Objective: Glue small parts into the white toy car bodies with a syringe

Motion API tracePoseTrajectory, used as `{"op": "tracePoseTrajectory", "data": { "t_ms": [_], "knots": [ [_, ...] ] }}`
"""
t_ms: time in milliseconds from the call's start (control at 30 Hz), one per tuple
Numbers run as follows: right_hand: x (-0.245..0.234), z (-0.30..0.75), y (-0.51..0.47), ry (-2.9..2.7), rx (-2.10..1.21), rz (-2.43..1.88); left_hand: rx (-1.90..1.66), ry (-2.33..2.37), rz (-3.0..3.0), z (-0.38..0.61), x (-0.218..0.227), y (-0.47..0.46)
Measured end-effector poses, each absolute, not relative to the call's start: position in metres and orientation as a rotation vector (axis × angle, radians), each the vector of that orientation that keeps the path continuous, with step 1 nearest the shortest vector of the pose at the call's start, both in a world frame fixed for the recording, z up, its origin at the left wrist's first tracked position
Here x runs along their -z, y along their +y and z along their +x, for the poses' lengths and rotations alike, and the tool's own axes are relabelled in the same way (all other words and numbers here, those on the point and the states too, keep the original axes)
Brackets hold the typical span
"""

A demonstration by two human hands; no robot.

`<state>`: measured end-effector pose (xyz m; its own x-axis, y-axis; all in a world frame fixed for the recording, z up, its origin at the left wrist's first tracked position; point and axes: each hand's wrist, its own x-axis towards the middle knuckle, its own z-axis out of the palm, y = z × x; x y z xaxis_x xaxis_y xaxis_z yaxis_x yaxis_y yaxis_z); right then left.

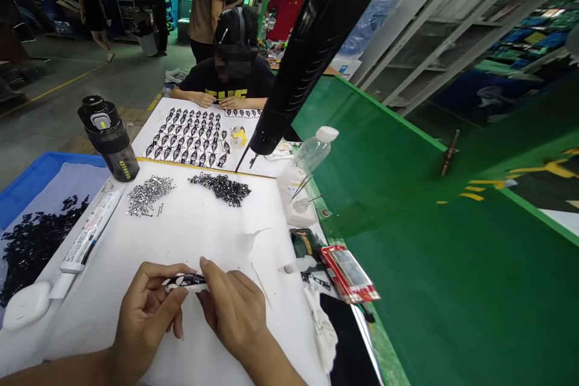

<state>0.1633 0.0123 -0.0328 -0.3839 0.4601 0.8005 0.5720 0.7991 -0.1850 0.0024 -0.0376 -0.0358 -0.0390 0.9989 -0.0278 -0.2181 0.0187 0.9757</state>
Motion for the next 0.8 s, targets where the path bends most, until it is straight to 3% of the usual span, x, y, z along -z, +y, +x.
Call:
{"op": "tracePoseTrajectory", "data": {
  "t_ms": [567,800],
  "knots": [
    [0.029,0.163,0.013,-2.088,0.167,-0.688,-1.439,1.029,1.085,0.003,0.032,-0.04],
    [0.02,0.16,0.008,-2.009,-0.395,-0.861,-1.489,1.094,1.05,0.001,0.023,-0.029]
  ]
}}
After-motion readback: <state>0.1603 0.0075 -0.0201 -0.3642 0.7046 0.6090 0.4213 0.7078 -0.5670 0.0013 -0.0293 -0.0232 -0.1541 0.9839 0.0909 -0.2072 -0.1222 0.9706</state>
